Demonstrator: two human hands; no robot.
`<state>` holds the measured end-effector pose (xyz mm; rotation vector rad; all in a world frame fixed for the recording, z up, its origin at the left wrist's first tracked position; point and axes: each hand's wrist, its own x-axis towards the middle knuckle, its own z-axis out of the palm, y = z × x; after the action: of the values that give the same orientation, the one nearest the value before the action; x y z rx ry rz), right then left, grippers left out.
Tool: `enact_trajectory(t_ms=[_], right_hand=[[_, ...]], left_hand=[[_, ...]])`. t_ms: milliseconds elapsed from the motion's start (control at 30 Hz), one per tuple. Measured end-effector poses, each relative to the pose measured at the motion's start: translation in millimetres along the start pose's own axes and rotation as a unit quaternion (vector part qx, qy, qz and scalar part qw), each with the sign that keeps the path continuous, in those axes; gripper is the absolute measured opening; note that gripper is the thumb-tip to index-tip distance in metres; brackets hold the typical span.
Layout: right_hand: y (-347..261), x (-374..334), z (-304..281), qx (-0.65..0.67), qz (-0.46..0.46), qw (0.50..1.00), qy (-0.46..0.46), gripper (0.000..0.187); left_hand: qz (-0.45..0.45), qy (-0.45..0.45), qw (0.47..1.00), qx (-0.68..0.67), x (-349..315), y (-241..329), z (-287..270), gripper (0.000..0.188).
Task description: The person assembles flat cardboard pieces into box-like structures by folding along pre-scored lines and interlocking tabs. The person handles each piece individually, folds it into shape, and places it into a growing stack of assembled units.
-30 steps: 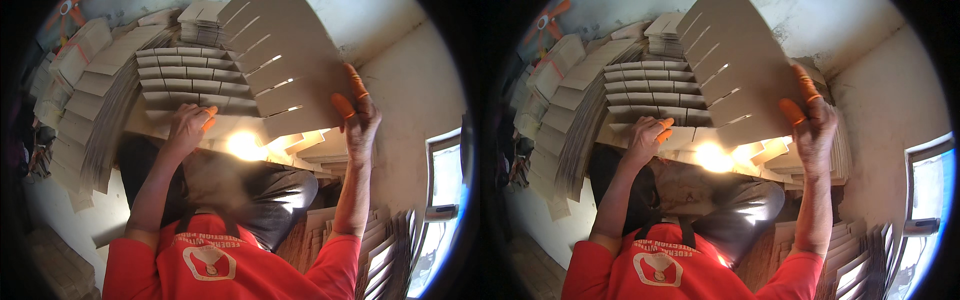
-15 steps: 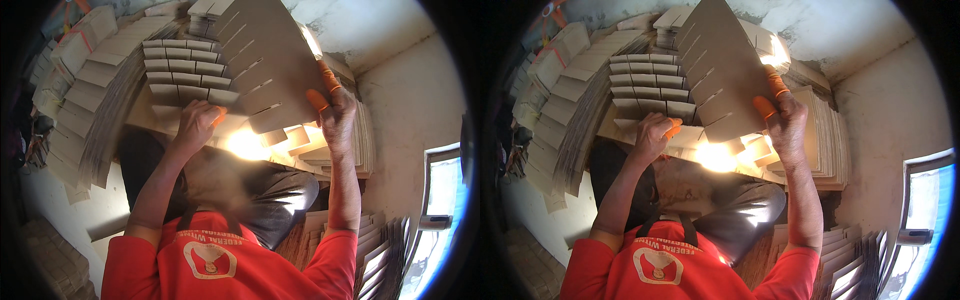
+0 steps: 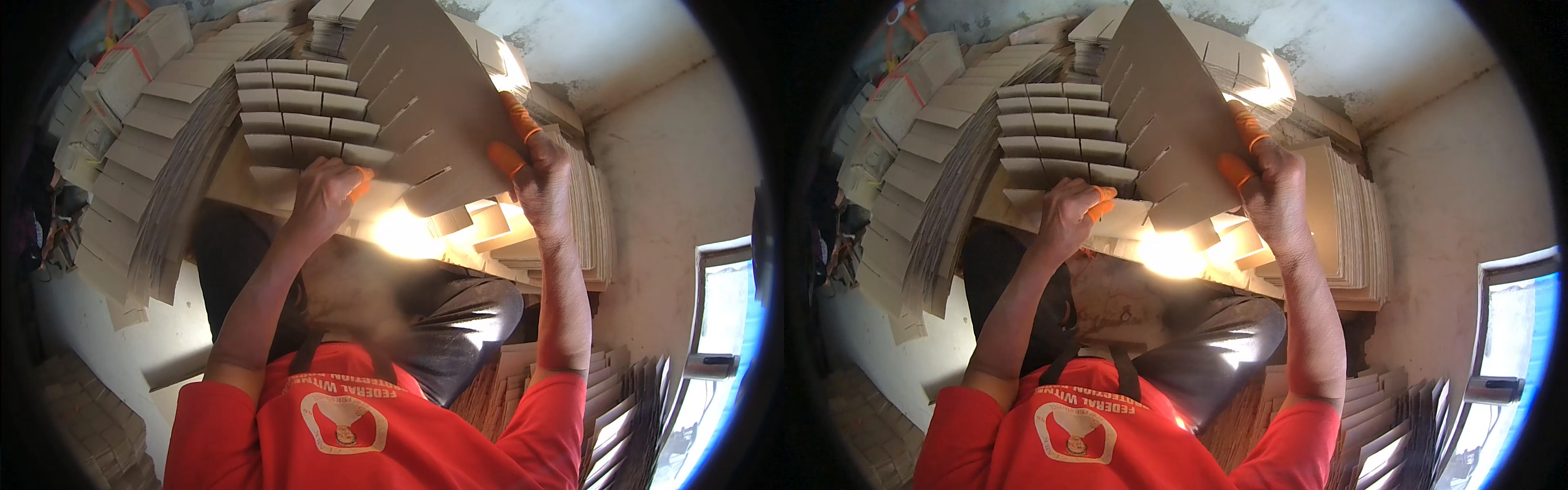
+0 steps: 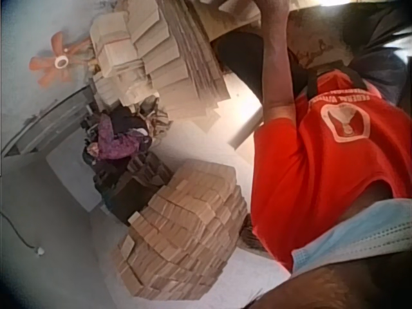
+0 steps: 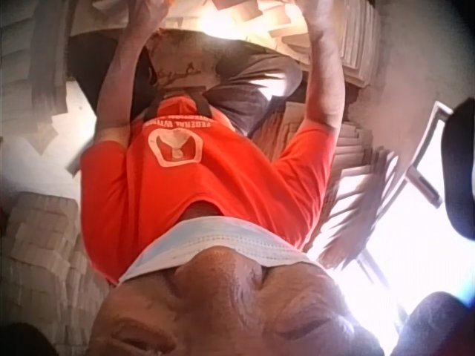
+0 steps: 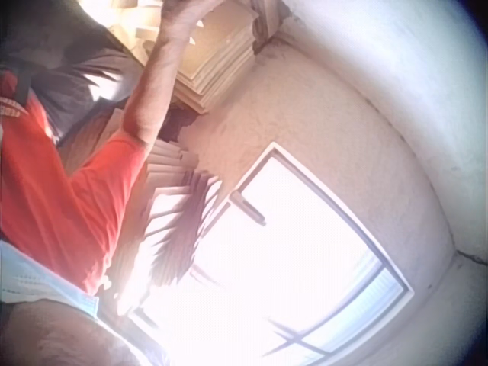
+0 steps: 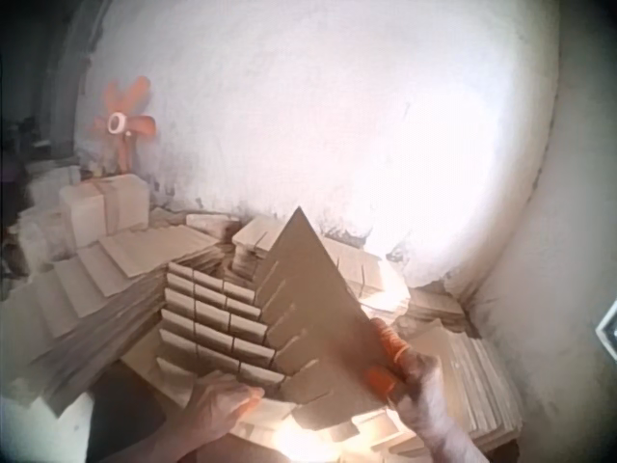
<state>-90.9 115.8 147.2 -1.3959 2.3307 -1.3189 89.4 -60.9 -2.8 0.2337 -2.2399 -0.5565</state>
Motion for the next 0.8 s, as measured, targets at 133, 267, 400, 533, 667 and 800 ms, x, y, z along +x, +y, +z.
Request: enact_trajectory(t_ms=[133,267,400,533,667,800], right_hand=[[-8.2,-1.5,1.0,-0.038,-0.036,0.999,0.01,0.06],[10.1,-7.2,9.3,-0.042,-0.087,0.995,0.013,0.058],[16.1,-14.8,12.2,0.028,-0.081,0.995,0.056,0.058],[4.2,-24.1,10.7,-0.03,-0.02,0.999,0.029,0.057],[15.0,-23.4,17.6,-0.055,-0.072,0.996,-0.008,0.055],[32.6,-6.9,32.8,-0.022,-0.194,0.981,0.001,0.048]], left_hand=[[-0.015,0.001,1.0,-0.021,-3.3,-4.0,2.3,0.018],[-0.002,0.004,1.0,-0.024,-3.4,-1.2,2.3,0.019],[-0.016,-0.007,0.999,-0.033,-3.0,-0.3,0.2,0.019],[0.001,0.004,1.0,-0.024,-4.5,-4.0,2.0,0.019],[-0.003,0.005,1.0,-0.027,-4.0,-3.2,2.5,0.019],[0.001,-0.006,1.0,-0.024,-1.0,-3.1,3.9,0.018]])
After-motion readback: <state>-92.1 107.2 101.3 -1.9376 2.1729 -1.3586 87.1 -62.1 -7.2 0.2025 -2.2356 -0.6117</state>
